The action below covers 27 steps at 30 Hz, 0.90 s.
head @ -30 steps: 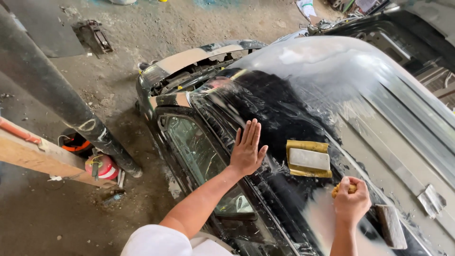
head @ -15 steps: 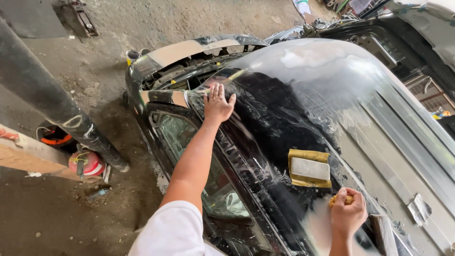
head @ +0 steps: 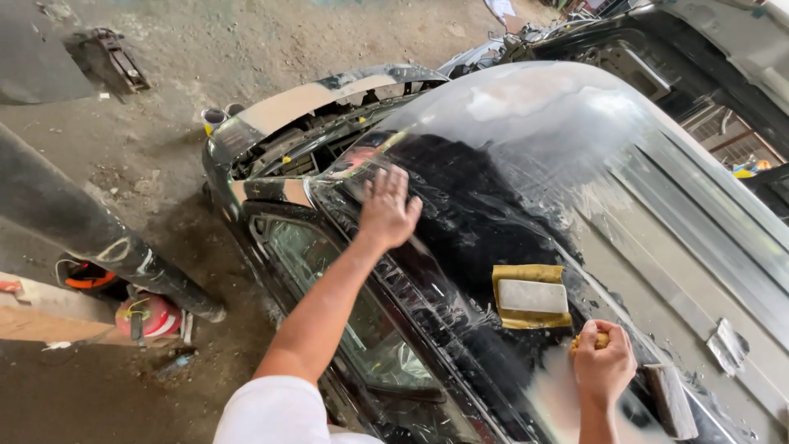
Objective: The person scrubs the hood of a black car using a yellow sponge and a rectangular sanding block. They repeatedly rub the surface to remove a white residue, occasionally switching between the sponge and the block while working on the front section of the vehicle.
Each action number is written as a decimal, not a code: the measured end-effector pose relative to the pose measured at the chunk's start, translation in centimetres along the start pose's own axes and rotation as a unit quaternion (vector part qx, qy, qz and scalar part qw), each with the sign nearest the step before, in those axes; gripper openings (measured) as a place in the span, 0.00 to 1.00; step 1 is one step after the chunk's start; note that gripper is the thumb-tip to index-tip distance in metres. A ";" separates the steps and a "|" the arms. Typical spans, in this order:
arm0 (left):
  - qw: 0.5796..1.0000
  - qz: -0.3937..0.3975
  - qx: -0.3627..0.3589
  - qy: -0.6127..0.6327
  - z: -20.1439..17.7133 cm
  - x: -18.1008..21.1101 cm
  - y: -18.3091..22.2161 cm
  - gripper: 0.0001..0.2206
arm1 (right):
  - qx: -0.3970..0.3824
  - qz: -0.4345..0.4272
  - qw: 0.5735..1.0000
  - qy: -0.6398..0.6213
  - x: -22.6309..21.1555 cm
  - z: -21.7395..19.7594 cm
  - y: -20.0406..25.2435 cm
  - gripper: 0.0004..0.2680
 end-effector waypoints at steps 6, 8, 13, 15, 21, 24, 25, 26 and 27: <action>0.990 0.136 0.046 0.009 2.9 2.4 -0.3 0.29 | 0.018 -0.016 1.000 -0.002 0.2 0.1 0.2 0.07; 0.990 0.137 0.027 0.007 2.0 4.1 0.7 0.29 | 0.017 -0.006 1.000 -0.010 0.0 -0.1 0.2 0.07; 0.979 0.199 -0.044 0.006 5.5 9.8 3.9 0.26 | 0.014 -0.002 1.000 -0.014 0.7 0.2 0.0 0.07; 0.967 0.249 0.055 0.004 8.8 10.7 3.0 0.23 | 0.049 -0.033 0.998 -0.007 0.9 -0.1 0.2 0.07; 0.885 0.347 0.309 0.001 7.7 9.6 6.7 0.17 | 0.083 -0.077 0.993 -0.012 0.8 -0.4 0.6 0.06; 0.869 0.375 0.323 -0.009 7.4 9.7 7.4 0.17 | 0.086 -0.079 0.993 -0.015 0.6 -0.7 0.7 0.07; 0.871 0.383 0.308 -0.009 7.2 9.8 7.4 0.17 | 0.085 -0.063 0.994 -0.012 0.6 -0.6 0.6 0.07; 0.868 0.384 0.316 -0.010 6.8 9.9 7.5 0.17 | 0.083 -0.069 0.994 -0.022 0.5 -0.6 0.4 0.08; 0.865 0.390 0.316 -0.009 6.8 10.3 7.8 0.17 | 0.084 -0.066 0.994 -0.028 1.0 -0.9 0.9 0.09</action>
Point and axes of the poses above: each hand's wrist, its own y-axis away from the middle knuckle, its own z-axis out of the palm, x = y × z, the point moved 8 cm from there along -y, towards the middle knuckle, and after that the axes turned 14 degrees about -x, right-handed, at the moved point
